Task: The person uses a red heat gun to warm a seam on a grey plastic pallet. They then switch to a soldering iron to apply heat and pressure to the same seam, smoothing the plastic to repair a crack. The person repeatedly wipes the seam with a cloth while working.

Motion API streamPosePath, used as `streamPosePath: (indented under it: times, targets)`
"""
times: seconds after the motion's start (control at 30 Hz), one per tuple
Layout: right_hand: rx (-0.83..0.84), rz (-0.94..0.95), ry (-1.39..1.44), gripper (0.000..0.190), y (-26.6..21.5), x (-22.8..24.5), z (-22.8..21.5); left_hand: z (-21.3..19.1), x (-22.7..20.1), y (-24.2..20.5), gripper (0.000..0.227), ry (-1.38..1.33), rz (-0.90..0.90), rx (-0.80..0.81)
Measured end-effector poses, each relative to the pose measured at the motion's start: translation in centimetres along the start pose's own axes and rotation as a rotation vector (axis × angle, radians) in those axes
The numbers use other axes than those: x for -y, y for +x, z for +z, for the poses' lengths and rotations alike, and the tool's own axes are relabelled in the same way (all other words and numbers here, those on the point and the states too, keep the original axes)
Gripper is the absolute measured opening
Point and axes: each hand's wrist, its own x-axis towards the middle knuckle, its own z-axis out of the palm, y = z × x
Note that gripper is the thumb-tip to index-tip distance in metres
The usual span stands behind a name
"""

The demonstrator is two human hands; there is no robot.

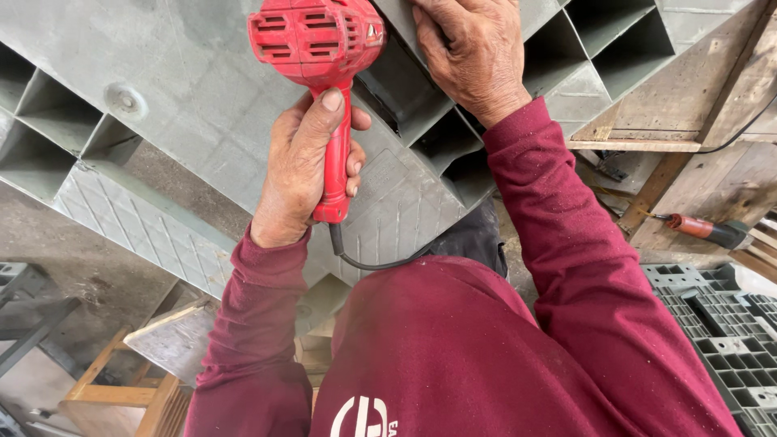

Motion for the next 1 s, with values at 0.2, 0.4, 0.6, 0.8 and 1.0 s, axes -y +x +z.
streamPosePath:
  times: [0.2, 0.4, 0.6, 0.8, 1.0]
  targets:
    - [-0.007, 0.001, 0.051, 0.013, 0.2, 0.1, -0.1, 0.6, 0.2, -0.2, 0.057, -0.02, -0.006, -0.035]
    - [-0.023, 0.013, 0.009, 0.01, -0.1, 0.1, 0.1, 1.0, 0.3, -0.5, 0.056, -0.017, -0.017, -0.049]
    - [0.014, 0.03, 0.021, 0.007, -0.2, -0.3, 0.1, 1.2, 0.2, -0.7, 0.06, -0.015, -0.024, -0.06]
    - [0.018, 0.036, 0.024, 0.004, -0.2, -0.2, 0.1, 1.2, 0.1, -1.1, 0.062, -0.001, -0.01, -0.048]
    - [0.014, 0.029, 0.035, 0.009, -0.1, -0.2, 0.1, 1.2, -0.1, -1.4, 0.061, 0.029, -0.013, -0.063]
